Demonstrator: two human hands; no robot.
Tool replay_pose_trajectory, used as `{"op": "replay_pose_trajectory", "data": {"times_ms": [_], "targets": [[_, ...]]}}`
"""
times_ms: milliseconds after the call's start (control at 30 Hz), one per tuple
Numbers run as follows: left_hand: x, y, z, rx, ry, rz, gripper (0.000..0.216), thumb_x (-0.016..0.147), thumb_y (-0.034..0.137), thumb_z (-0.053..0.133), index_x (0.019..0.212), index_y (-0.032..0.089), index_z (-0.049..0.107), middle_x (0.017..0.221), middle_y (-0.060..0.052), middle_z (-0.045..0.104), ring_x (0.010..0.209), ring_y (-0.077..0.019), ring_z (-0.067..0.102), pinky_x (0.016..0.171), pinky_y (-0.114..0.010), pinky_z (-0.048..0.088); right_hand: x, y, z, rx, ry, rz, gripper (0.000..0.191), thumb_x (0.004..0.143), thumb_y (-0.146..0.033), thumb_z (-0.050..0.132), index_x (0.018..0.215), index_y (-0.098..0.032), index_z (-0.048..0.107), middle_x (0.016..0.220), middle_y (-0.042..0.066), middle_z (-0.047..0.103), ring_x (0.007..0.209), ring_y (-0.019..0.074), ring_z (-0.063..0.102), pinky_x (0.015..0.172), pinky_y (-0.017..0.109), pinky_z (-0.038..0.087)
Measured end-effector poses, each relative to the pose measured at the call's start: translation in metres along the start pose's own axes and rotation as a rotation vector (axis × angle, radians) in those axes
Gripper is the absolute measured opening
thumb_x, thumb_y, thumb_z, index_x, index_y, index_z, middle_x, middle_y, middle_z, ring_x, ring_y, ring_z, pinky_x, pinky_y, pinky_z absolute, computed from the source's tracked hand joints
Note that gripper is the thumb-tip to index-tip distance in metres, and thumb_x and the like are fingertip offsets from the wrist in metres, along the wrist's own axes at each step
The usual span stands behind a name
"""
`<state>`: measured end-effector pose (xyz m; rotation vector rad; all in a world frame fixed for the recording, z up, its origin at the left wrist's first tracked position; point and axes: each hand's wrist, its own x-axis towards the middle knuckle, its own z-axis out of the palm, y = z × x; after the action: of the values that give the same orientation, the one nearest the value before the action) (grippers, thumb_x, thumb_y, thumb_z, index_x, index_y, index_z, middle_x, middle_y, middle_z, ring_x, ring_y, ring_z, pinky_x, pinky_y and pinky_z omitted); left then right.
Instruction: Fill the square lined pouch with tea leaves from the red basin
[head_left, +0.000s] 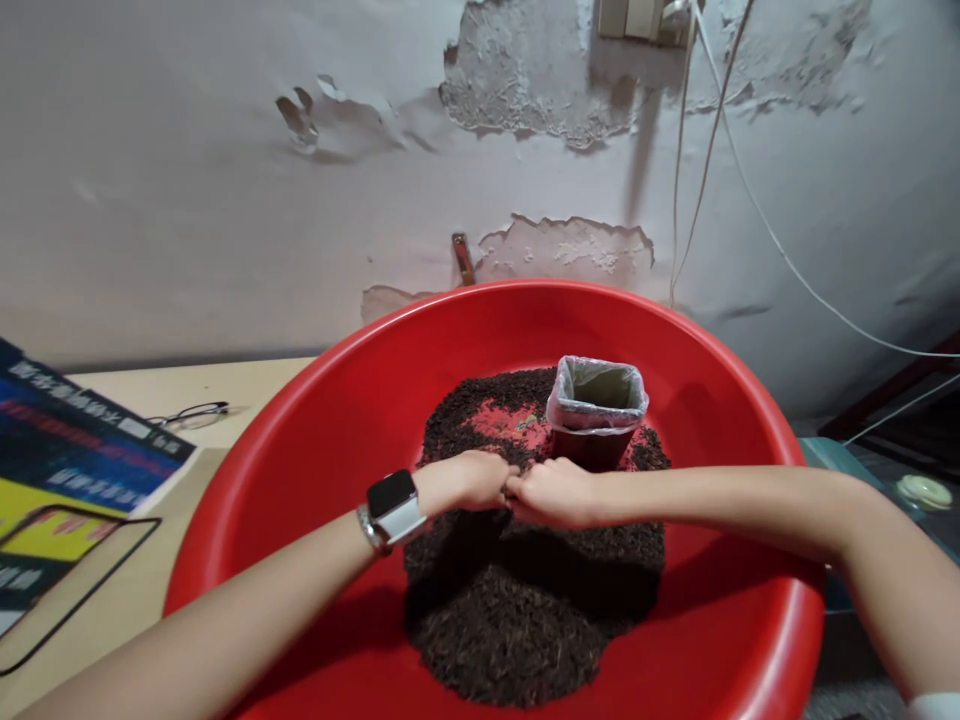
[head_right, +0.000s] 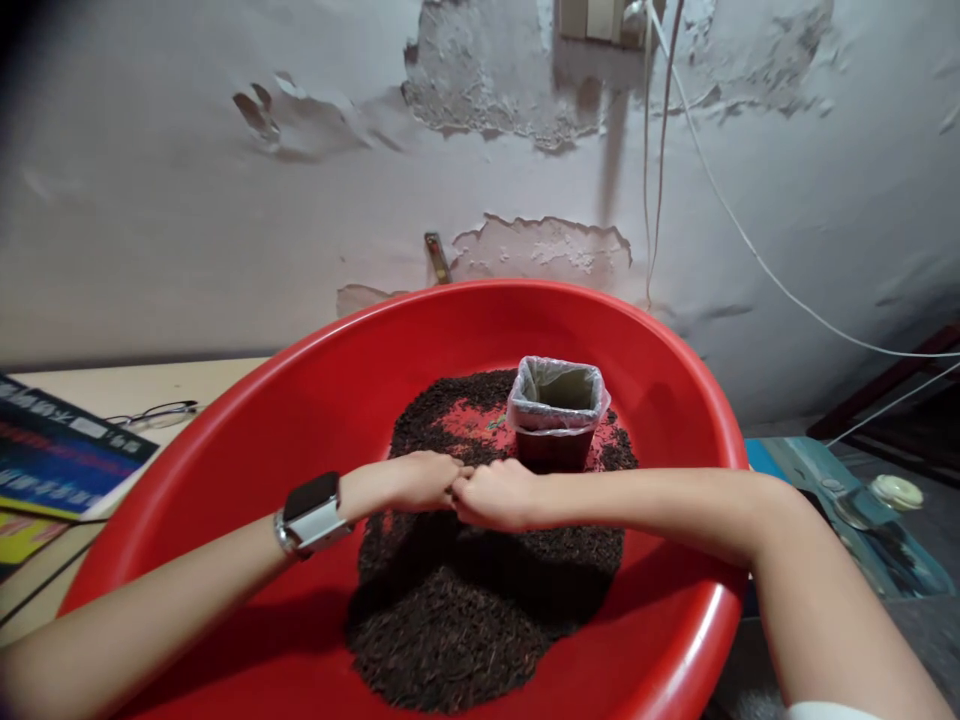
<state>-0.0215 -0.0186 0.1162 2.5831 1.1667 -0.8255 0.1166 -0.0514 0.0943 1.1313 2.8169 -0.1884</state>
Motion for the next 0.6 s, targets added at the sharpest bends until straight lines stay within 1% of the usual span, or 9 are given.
{"op": "replay_pose_trajectory", "data": {"times_ms": [100,167,233,333,367,433,500,533,600], "targets": [[0.001,0.004,0.003,0.016,-0.045,-0.008,0.037,0.083,0.032,0.048,0.117,0.02,0.057,0.111,-0.013,0.062,0.098,-0.028,0.06,0.081,-0.035,0.047,0.001,0.018,-0.052,-0.05,0.135,0.135,0.028,0.089,-0.03,0.034,0.099,-0.016,0.055,0.085,0.01,0.066,0.076,0.0228,0.064,0.061,0.031,0.047],[0.004,0.006,0.008,0.053,-0.052,-0.002,0.041,0.083,0.034,0.048,0.12,0.018,0.054,0.113,-0.016,0.061,0.101,-0.0303,0.059,0.083,-0.039,0.047,-0.002,0.039,-0.077,-0.119,0.238,0.258,0.029,0.09,-0.029,0.031,0.1,-0.015,0.054,0.088,0.011,0.065,0.08,0.0235,0.063,0.063,0.032,0.046],[0.007,0.007,0.014,0.086,-0.059,0.007,0.041,0.083,0.034,0.049,0.12,0.016,0.055,0.112,-0.017,0.061,0.1,-0.0313,0.059,0.083,-0.041,0.047,-0.005,0.061,-0.088,-0.184,0.285,0.391,0.032,0.091,-0.028,0.028,0.102,-0.015,0.054,0.09,0.013,0.064,0.084,0.0248,0.062,0.065,0.034,0.045],[0.011,0.01,0.023,0.081,-0.074,0.053,0.037,0.082,0.032,0.051,0.116,0.017,0.058,0.108,-0.017,0.063,0.096,-0.031,0.061,0.079,-0.04,0.048,-0.006,0.083,-0.087,-0.231,0.201,0.505,0.032,0.091,-0.027,0.029,0.102,-0.013,0.056,0.093,0.016,0.063,0.088,0.026,0.06,0.069,0.035,0.044],[0.011,0.012,0.025,0.074,-0.083,0.074,0.037,0.081,0.031,0.052,0.115,0.016,0.058,0.107,-0.017,0.064,0.095,-0.031,0.062,0.078,-0.04,0.049,-0.006,0.085,-0.084,-0.258,0.191,0.499,0.031,0.09,-0.025,0.03,0.101,-0.012,0.057,0.095,0.017,0.063,0.09,0.0265,0.059,0.072,0.037,0.043],[0.008,0.019,0.027,0.093,-0.08,0.102,0.038,0.08,0.032,0.054,0.113,0.015,0.059,0.105,-0.018,0.064,0.094,-0.032,0.062,0.078,-0.042,0.048,-0.006,0.08,-0.079,-0.331,0.251,0.429,0.029,0.089,-0.02,0.033,0.098,-0.01,0.058,0.098,0.019,0.061,0.095,0.0277,0.056,0.079,0.04,0.039],[-0.002,0.032,0.025,0.154,-0.027,0.11,0.036,0.078,0.03,0.058,0.11,0.013,0.06,0.103,-0.019,0.064,0.095,-0.0335,0.06,0.081,-0.045,0.046,-0.007,0.065,-0.076,-0.368,0.338,0.303,0.027,0.088,-0.018,0.034,0.096,-0.008,0.057,0.098,0.02,0.06,0.096,0.028,0.055,0.081,0.042,0.038],[-0.01,0.041,0.021,0.172,0.02,0.126,0.033,0.078,0.029,0.058,0.108,0.013,0.062,0.103,-0.019,0.064,0.096,-0.0335,0.06,0.083,-0.046,0.045,-0.009,0.054,-0.074,-0.35,0.339,0.23,0.027,0.087,-0.019,0.034,0.095,-0.008,0.057,0.096,0.019,0.061,0.093,0.0275,0.056,0.079,0.041,0.04],[-0.031,0.059,0.01,0.107,0.122,0.235,0.028,0.083,0.028,0.052,0.106,0.014,0.062,0.101,-0.017,0.065,0.095,-0.0313,0.06,0.084,-0.045,0.045,-0.013,0.03,-0.065,-0.256,0.202,0.085,0.028,0.087,-0.026,0.037,0.097,-0.01,0.057,0.091,0.015,0.062,0.085,0.0259,0.059,0.072,0.039,0.044]]}}
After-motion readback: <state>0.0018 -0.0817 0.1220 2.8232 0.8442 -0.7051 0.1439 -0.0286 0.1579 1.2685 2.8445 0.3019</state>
